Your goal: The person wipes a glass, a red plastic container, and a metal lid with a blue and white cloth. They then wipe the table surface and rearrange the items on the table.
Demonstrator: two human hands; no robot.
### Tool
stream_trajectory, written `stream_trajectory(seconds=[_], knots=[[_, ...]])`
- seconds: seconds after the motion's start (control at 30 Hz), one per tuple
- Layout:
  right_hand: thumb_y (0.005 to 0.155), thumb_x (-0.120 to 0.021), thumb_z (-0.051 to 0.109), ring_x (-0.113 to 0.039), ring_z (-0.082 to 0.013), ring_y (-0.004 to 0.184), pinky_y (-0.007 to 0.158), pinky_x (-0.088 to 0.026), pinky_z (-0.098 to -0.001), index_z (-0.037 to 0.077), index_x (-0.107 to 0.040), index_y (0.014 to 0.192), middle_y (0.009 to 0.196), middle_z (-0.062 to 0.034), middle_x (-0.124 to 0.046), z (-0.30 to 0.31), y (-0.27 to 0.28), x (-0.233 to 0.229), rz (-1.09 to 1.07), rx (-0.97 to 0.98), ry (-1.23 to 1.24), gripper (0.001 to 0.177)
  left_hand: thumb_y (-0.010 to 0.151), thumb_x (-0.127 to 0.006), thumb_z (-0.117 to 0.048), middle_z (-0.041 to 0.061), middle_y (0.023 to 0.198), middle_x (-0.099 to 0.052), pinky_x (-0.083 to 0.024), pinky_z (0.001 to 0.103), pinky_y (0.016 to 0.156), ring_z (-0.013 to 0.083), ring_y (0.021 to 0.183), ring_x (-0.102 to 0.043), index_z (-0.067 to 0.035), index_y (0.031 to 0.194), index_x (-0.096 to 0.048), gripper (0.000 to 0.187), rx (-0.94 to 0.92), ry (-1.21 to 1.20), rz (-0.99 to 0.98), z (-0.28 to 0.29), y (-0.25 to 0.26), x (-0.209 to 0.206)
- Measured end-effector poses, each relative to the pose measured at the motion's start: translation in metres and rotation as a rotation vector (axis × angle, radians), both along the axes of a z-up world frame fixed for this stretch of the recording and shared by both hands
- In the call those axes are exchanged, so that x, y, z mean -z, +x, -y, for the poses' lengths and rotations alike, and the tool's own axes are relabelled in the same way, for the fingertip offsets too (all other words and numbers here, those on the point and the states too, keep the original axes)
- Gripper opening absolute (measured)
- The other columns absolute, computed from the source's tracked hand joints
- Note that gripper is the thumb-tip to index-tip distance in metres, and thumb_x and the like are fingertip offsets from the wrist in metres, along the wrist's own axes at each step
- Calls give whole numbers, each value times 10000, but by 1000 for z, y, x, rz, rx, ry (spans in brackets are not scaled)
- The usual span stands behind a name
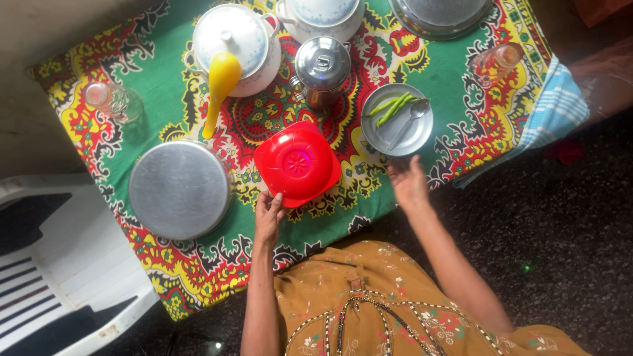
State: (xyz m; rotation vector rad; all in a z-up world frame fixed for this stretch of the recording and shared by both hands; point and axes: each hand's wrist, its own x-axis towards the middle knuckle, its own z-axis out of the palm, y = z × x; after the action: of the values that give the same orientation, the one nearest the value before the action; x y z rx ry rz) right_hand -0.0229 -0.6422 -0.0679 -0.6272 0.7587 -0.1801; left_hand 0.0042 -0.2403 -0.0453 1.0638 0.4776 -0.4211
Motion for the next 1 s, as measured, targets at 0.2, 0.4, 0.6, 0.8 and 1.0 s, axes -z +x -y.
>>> stream_trajectory(seconds=[0.2,0.4,0.6,0.8,1.0], knots=[[944,-741,197,-584,-255,1249,952,-548,-477,109,-60,1613,1448,-89,-504,50,34,-18,-108,-174,-196,958,980,-694,-200,39,1134,-699,-591,308,873,140,1046,-687,-72,1070,-529,227,-23,-37,6,3,-9,16],[928,-670,87,-621,-265,1225,978,-583,-474,67,-370,1460,1358,-113,-561,62,52,-24,-120,-291,-306,611,1047,-765,-150,44,1067,-608,-477,268,775,137,939,-550,-96,1233,-567,277,3,-53,26,10,-37,32],[935,-665,63,-679,-266,1107,894,-625,-439,62,-471,1278,1254,-121,-610,62,53,-24,-83,-305,-355,395,938,-758,-238,16,1306,-651,-548,328,911,134,1106,-643,-99,1021,-534,276,129,-41,-41,26,-51,-1],[953,-691,54,-674,-273,1080,890,-616,-455,35,-520,1262,1224,-133,-624,55,48,-34,-56,-369,-404,354,925,-729,-248,57,1401,-579,-554,348,930,146,1132,-641,-128,1060,-577,235,116,31,-111,15,-68,-18],[887,-692,63,-695,-252,1081,906,-632,-437,43,-529,1319,1206,-109,-656,10,59,-54,-85,-495,-335,462,898,-720,-224,-10,1494,-518,-561,369,991,202,1226,-637,-89,1042,-573,246,-2,49,-105,-18,-91,-36]])
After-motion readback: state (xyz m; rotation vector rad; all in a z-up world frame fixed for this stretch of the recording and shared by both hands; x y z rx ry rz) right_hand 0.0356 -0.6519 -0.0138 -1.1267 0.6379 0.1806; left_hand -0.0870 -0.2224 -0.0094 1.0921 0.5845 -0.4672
